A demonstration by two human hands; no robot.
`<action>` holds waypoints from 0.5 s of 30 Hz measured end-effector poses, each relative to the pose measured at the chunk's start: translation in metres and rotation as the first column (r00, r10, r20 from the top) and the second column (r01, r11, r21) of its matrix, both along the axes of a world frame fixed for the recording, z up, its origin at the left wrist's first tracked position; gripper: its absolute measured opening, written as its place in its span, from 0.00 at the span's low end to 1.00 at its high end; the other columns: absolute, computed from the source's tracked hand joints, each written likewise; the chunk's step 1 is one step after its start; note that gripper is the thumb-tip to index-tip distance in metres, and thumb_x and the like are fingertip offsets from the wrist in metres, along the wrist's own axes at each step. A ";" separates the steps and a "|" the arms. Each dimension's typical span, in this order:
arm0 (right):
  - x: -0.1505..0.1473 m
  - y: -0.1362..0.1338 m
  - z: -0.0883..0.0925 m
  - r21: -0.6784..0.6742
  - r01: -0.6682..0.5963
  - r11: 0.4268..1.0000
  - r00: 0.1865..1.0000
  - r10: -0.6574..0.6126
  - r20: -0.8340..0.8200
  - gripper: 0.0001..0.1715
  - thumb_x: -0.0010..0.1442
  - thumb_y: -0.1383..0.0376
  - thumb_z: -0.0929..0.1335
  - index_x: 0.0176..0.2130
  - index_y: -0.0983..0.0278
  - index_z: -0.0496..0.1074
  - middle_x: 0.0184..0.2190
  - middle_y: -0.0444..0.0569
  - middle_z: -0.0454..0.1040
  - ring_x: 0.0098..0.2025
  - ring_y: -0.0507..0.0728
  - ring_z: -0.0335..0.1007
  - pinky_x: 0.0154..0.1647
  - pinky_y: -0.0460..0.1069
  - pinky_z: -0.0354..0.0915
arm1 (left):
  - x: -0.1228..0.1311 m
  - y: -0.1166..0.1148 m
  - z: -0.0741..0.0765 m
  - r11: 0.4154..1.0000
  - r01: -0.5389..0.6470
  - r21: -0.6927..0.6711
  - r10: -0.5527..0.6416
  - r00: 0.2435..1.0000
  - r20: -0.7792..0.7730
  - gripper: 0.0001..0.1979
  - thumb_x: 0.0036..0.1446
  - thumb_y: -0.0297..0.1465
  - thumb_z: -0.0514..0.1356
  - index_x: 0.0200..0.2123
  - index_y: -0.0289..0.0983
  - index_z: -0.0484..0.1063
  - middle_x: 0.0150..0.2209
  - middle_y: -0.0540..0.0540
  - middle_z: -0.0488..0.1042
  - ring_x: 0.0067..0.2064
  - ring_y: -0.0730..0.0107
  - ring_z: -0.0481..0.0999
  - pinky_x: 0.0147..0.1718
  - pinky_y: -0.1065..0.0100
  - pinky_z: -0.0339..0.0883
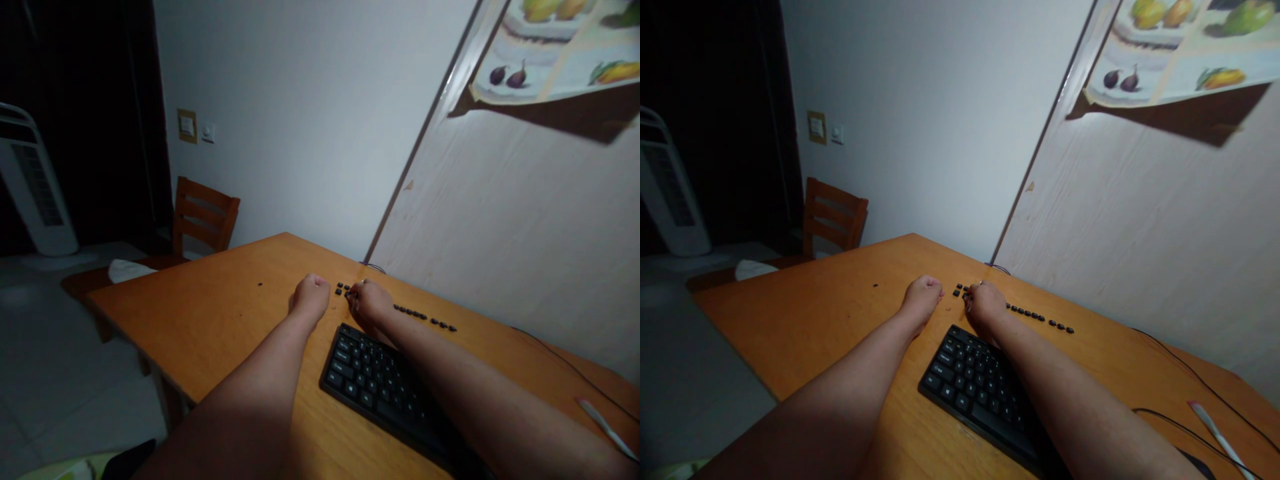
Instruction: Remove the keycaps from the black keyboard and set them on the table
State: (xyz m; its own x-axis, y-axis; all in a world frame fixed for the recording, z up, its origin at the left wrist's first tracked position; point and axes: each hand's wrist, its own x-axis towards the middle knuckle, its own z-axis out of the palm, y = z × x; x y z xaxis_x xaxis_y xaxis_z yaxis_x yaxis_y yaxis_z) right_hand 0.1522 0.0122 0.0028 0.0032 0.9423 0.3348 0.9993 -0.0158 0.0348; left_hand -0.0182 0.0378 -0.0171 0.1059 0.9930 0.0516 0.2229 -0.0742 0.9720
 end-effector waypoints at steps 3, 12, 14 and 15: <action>0.000 0.002 -0.001 -0.007 0.009 1.000 1.000 -0.009 0.002 0.16 0.61 0.57 0.64 0.42 0.59 0.78 0.39 0.53 0.74 0.38 0.58 0.70 0.35 0.48 0.60 | 0.001 0.000 0.000 0.997 -0.076 0.020 0.077 0.997 -0.019 0.05 0.53 0.33 0.57 0.33 0.41 0.69 0.31 0.47 0.75 0.34 0.67 0.73 0.28 0.71 0.59; 0.000 0.003 -0.001 -0.007 0.020 1.000 1.000 -0.020 -0.007 0.17 0.60 0.55 0.65 0.41 0.60 0.78 0.38 0.53 0.74 0.38 0.57 0.70 0.34 0.47 0.60 | 0.003 0.000 -0.002 0.996 -0.082 0.027 0.082 0.996 -0.017 0.05 0.53 0.34 0.57 0.32 0.41 0.70 0.29 0.48 0.75 0.31 0.68 0.72 0.27 0.71 0.58; 0.000 0.002 0.000 -0.007 0.021 1.000 1.000 -0.021 -0.016 0.17 0.60 0.54 0.65 0.40 0.61 0.78 0.38 0.53 0.74 0.38 0.58 0.70 0.33 0.48 0.60 | 0.003 0.000 -0.001 0.996 -0.081 0.022 0.082 0.997 -0.016 0.05 0.53 0.34 0.57 0.32 0.41 0.70 0.29 0.48 0.75 0.31 0.67 0.72 0.27 0.71 0.58; 0.000 0.001 0.001 -0.004 0.022 1.000 0.999 -0.022 -0.023 0.17 0.60 0.54 0.65 0.41 0.61 0.78 0.38 0.54 0.74 0.38 0.58 0.71 0.34 0.48 0.60 | 0.003 -0.001 -0.001 0.996 -0.083 0.022 0.084 0.996 -0.010 0.04 0.53 0.34 0.57 0.32 0.41 0.70 0.29 0.48 0.75 0.31 0.67 0.72 0.27 0.71 0.58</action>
